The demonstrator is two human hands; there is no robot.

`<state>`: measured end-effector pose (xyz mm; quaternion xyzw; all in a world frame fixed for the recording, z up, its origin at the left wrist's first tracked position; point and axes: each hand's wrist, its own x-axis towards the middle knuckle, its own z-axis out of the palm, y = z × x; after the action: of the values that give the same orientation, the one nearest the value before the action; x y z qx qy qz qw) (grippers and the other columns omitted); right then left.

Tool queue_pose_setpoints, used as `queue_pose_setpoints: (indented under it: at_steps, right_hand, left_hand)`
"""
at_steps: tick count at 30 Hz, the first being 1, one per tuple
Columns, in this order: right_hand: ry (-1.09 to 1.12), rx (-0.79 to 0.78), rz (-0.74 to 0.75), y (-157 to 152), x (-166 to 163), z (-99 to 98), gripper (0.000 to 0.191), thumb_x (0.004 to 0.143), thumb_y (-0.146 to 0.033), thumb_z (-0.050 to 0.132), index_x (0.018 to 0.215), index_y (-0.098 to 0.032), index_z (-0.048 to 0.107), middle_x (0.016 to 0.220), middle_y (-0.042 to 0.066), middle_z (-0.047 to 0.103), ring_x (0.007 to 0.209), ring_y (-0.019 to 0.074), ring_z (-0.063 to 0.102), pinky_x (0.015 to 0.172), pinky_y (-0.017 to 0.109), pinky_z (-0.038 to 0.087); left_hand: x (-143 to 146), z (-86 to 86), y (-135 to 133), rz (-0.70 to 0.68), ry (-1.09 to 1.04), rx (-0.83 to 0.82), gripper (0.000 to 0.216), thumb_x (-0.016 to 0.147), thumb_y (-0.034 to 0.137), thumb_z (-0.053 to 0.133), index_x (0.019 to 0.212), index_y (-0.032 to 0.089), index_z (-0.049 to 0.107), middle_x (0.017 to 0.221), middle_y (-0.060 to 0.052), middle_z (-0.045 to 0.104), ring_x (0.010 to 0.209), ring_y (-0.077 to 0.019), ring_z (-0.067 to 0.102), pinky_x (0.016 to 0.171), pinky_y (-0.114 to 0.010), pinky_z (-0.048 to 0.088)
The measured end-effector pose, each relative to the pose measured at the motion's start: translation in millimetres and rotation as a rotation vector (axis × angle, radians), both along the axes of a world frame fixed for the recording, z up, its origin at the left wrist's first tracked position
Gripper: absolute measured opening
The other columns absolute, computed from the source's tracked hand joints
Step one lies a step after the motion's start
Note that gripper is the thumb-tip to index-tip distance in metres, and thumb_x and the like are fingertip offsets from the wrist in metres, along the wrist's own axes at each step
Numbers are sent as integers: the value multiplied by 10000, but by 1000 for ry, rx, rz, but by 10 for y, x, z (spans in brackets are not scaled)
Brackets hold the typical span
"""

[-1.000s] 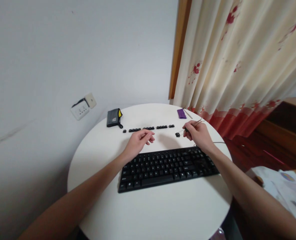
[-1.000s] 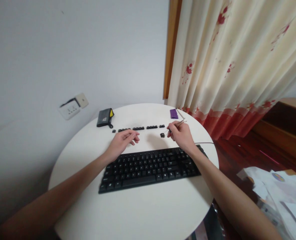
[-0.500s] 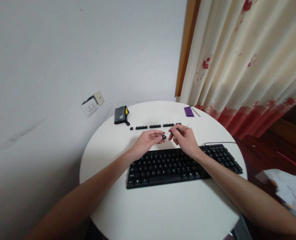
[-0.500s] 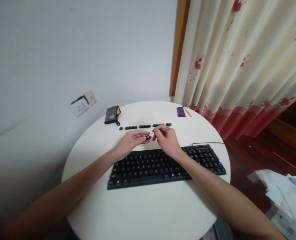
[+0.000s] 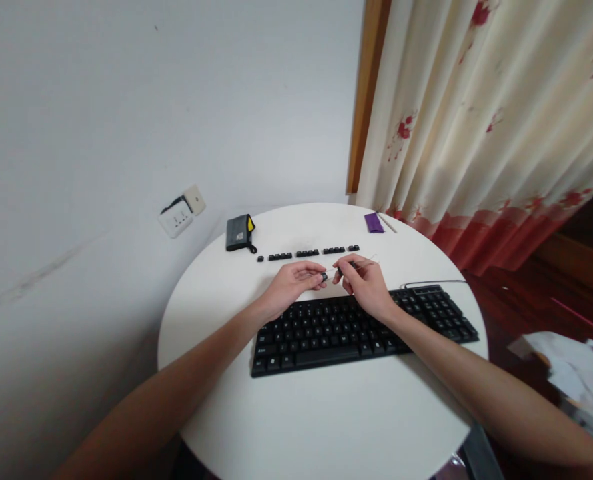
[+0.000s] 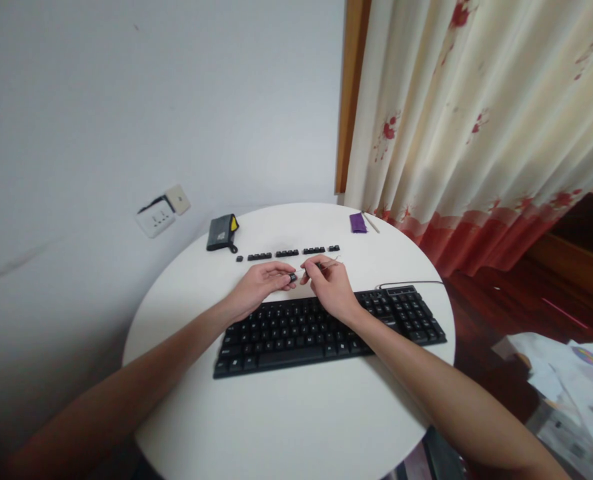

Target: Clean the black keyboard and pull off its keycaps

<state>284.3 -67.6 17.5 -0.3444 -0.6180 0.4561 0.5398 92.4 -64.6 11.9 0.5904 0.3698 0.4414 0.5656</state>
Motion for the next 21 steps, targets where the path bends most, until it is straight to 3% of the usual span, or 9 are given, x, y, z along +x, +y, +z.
queue_pose_setpoints:
  at_steps: [13, 21]
  right_hand:
    - [-25, 49, 4, -46, -51, -75, 245, 906, -415, 579, 901, -176, 633, 688, 6, 646, 447, 76, 428, 415, 220, 317]
    - [-16, 59, -57, -37, -64, -96, 253, 911, -418, 570, 903, -175, 641, 698, 14, 654, 451, 79, 420, 421, 224, 323]
  left_hand:
    - [6, 5, -2, -9, 16, 13, 296, 798, 343, 751, 984, 130, 664, 893, -56, 691, 812, -153, 667, 836, -333, 524]
    - [9, 31, -18, -27, -3, 17, 352, 811, 356, 738, 1070, 142, 635, 945, -70, 682, 815, -161, 673, 823, -339, 523]
